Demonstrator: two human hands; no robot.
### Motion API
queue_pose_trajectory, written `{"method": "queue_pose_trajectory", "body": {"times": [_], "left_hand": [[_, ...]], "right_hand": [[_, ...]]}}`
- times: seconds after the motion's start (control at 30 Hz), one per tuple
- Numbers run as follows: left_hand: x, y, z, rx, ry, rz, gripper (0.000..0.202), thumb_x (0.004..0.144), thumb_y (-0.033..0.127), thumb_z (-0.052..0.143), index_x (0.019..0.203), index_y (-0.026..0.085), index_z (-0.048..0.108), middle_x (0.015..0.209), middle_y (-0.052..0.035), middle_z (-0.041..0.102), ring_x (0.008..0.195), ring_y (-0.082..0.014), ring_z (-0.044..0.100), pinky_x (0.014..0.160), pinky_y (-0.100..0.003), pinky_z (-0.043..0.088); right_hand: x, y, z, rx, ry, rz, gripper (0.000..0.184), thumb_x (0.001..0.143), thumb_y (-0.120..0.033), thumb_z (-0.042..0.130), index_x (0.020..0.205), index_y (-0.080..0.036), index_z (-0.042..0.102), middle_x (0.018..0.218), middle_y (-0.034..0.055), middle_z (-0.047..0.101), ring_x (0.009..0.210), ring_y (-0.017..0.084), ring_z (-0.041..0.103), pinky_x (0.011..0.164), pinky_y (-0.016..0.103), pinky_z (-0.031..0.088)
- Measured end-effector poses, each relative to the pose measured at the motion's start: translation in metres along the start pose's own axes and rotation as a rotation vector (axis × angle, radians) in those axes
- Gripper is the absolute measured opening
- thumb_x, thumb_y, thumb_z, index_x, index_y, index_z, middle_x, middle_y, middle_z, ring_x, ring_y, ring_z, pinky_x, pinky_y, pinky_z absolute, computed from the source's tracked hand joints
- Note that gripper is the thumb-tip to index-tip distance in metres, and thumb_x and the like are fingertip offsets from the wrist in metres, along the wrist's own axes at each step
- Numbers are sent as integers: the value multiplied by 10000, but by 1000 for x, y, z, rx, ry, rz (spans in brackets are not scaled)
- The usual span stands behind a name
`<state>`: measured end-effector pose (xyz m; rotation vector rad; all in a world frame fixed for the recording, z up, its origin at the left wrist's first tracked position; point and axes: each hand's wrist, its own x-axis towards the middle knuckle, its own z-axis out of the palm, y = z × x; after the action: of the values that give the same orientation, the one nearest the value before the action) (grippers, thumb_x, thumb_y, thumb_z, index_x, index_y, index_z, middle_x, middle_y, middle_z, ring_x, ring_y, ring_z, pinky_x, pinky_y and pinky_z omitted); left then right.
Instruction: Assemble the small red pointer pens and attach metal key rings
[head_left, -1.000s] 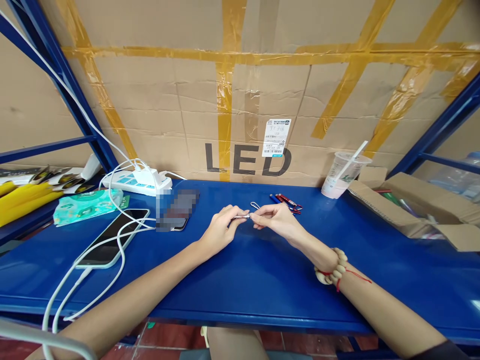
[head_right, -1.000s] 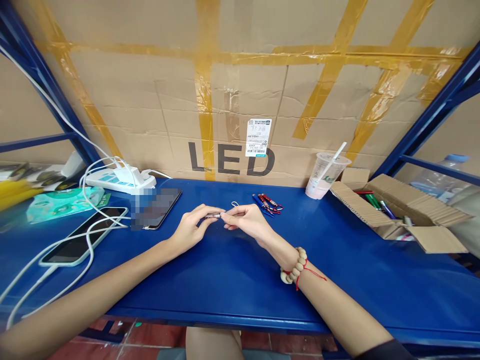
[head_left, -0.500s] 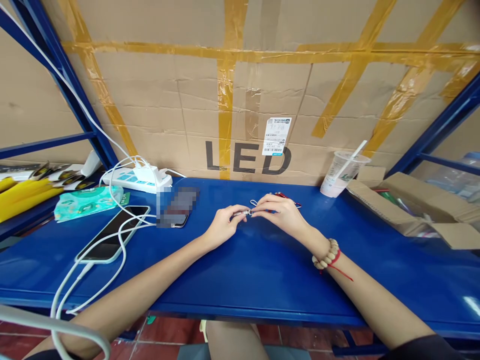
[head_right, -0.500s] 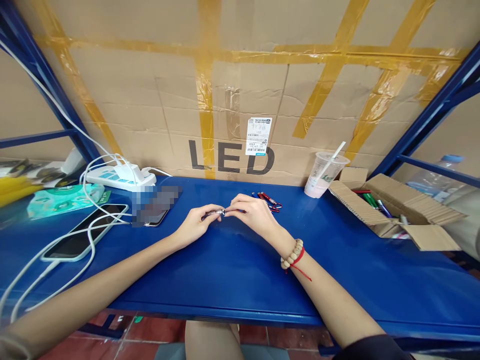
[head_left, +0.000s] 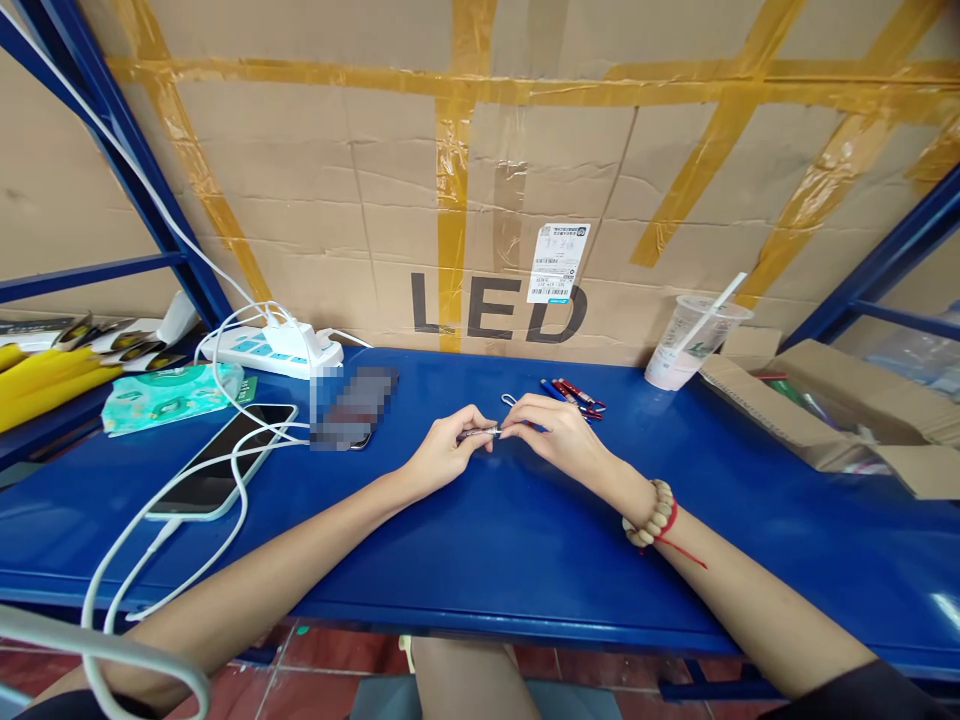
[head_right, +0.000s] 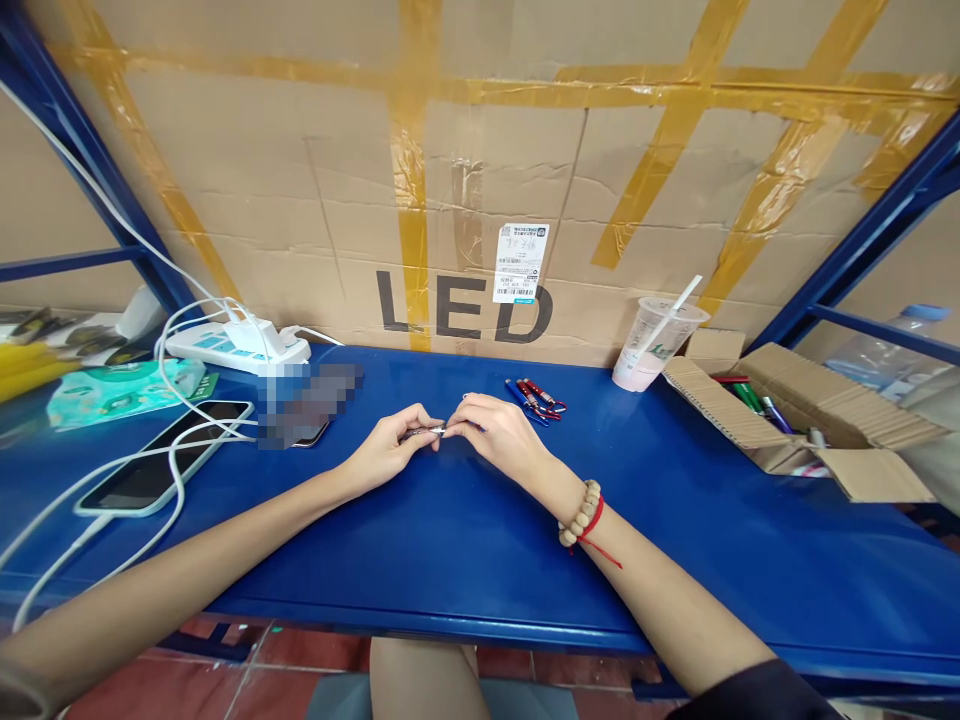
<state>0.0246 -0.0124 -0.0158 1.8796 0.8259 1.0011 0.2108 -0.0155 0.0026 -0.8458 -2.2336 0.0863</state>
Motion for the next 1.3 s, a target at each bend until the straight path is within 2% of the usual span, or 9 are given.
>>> {"method": "queue_pose_trajectory", "body": {"times": [0.17,0.27,0.43,0.6,0.7,0.9,1.03,1.17,1.3], "left_hand": [[1,3,-2,98,70,75,110,819,232,494,736,163,474,723,-15,635,726,-135,617,661,-222,463],[2,4,-2,123,75,92,84,827,230,489,830,157,530,781,-25,656,775,-143,629,679,-220,464],[4,7,-1,188,56,85,168,839,223,468,920,155,598,819,-34,672,787,-148,631,708,-227,464],[7,10,-2,165,66,3,206,836,255,478,923,132,618,720,-33,661,721,-149,618,685,-236,459],[7,9,-3,112,33,-20,208,834,263,485,921,130,619,729,-39,661,735,-148,612,716,-248,456],[2,6,0,16,-41,-33,139,820,242,494,854,134,574,719,-32,656,726,-138,611,745,-266,467],[-1,4,1,44,-17,-5,97,814,238,492,762,157,506,698,-23,649,703,-139,623,717,-263,480],[-3,3,-1,150,40,81,99,814,232,485,735,174,472,778,-29,672,733,-150,643,683,-249,491],[-1,4,-3,258,62,143,67,819,231,491,794,179,526,846,-28,685,806,-161,650,706,-238,496]], "right_hand": [[3,-19,13,593,-79,517,429,788,-519,511,585,-143,554,562,25,565,499,112,554,472,243,497],[6,-22,13,831,-151,660,486,696,-604,561,607,-126,559,556,15,554,508,117,573,455,239,509],[6,-11,7,647,-220,638,561,739,-648,464,577,-122,567,505,25,549,447,115,551,416,232,467],[3,5,-2,80,92,246,323,754,-472,602,808,-163,681,764,44,637,546,93,552,516,216,454],[1,12,-5,21,96,71,225,784,-397,599,817,-197,698,825,41,639,636,105,578,557,210,453],[0,10,-7,-52,14,-34,183,839,-280,548,747,-199,684,818,29,634,717,113,586,645,218,453],[2,2,-4,37,3,29,177,824,-266,559,709,-184,667,769,34,626,699,122,577,626,232,462],[4,-7,2,282,48,314,228,744,-352,630,634,-153,646,677,39,613,568,121,558,477,236,469],[4,-9,6,569,-15,553,324,665,-452,664,668,-128,661,645,29,593,486,101,513,354,217,451]]}}
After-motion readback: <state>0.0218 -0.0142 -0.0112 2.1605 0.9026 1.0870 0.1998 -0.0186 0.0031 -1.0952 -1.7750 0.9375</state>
